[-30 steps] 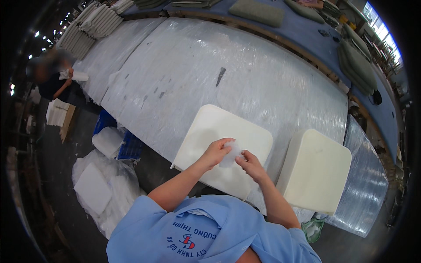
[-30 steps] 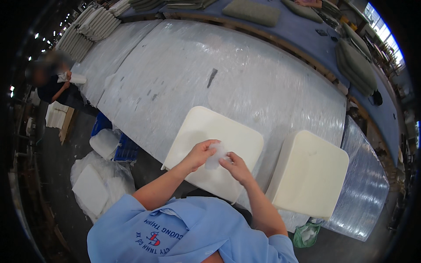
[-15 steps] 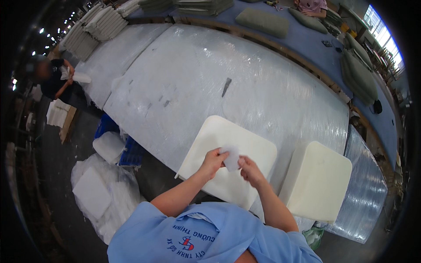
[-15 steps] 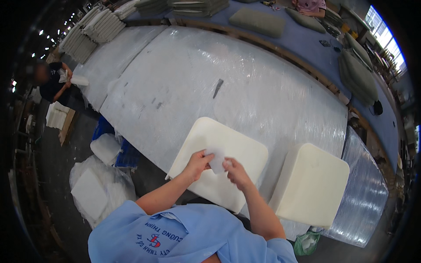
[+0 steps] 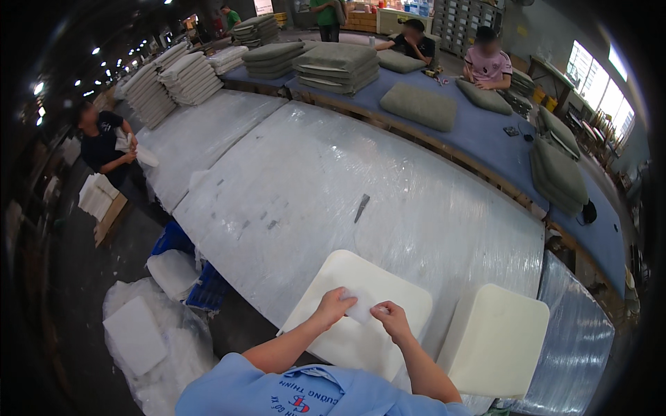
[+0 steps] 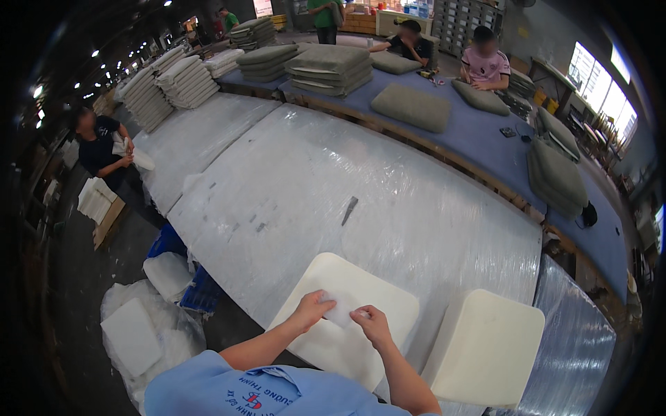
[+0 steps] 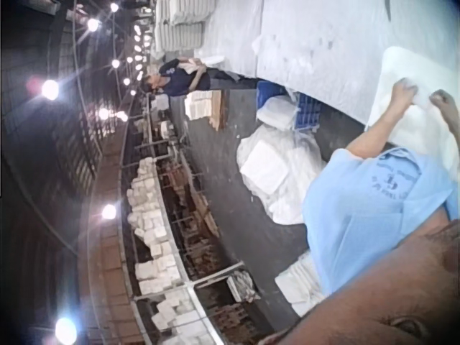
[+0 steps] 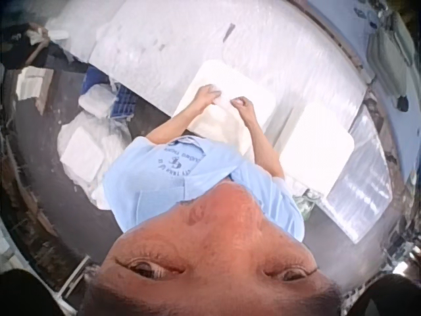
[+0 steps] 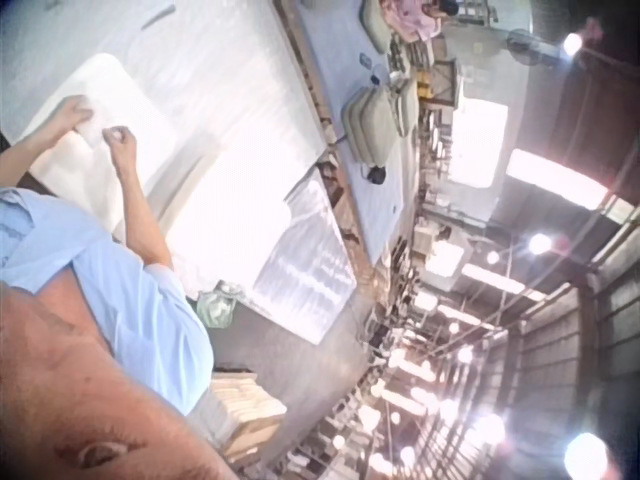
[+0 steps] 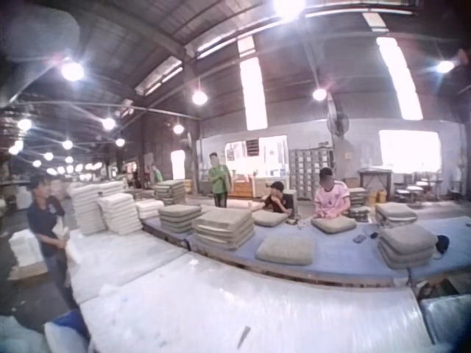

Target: The person rolls a rectangular foam piece into a cylindrical shape and places it on a stack. They then pick up a foam block, insert white stuffing into it, and place it on the table. The person repeats the stuffing process with another foam block.

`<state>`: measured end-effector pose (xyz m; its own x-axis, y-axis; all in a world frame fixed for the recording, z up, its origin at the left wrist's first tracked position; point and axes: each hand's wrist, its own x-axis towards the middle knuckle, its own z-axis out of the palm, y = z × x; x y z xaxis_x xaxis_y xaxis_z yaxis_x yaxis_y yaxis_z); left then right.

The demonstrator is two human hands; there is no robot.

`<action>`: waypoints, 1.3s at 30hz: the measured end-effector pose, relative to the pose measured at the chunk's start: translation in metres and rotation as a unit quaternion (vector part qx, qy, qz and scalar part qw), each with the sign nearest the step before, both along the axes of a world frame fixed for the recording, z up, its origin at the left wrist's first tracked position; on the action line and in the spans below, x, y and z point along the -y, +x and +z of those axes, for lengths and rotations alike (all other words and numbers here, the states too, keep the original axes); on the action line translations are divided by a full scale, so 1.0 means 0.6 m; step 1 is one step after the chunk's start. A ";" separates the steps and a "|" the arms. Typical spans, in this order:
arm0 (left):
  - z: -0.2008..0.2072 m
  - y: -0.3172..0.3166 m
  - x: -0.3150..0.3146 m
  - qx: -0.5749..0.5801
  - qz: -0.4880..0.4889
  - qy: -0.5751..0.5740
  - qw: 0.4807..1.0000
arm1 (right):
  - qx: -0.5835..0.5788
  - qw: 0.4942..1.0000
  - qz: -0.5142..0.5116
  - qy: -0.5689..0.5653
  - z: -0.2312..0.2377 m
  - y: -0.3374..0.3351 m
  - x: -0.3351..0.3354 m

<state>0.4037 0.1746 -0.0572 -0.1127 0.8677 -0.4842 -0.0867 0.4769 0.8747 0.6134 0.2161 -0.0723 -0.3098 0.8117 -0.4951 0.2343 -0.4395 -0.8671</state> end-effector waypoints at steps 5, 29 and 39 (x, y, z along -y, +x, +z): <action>0.002 -0.001 0.003 -0.119 -0.145 0.017 0.982 | -0.035 0.994 0.102 0.025 0.017 -0.016 -0.006; -0.031 -0.041 0.016 -0.087 -0.106 0.025 0.990 | -0.060 0.987 0.102 -0.110 -0.017 -0.004 -0.005; -0.025 -0.047 0.010 -0.098 -0.169 0.022 0.981 | 0.021 0.981 0.190 -0.034 -0.043 -0.038 -0.011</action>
<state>0.3755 0.1689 -0.0721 0.0966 0.8916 -0.4425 0.2419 0.4102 0.8793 0.5908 0.2228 -0.0984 -0.5620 0.6062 -0.5628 0.4279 -0.3693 -0.8250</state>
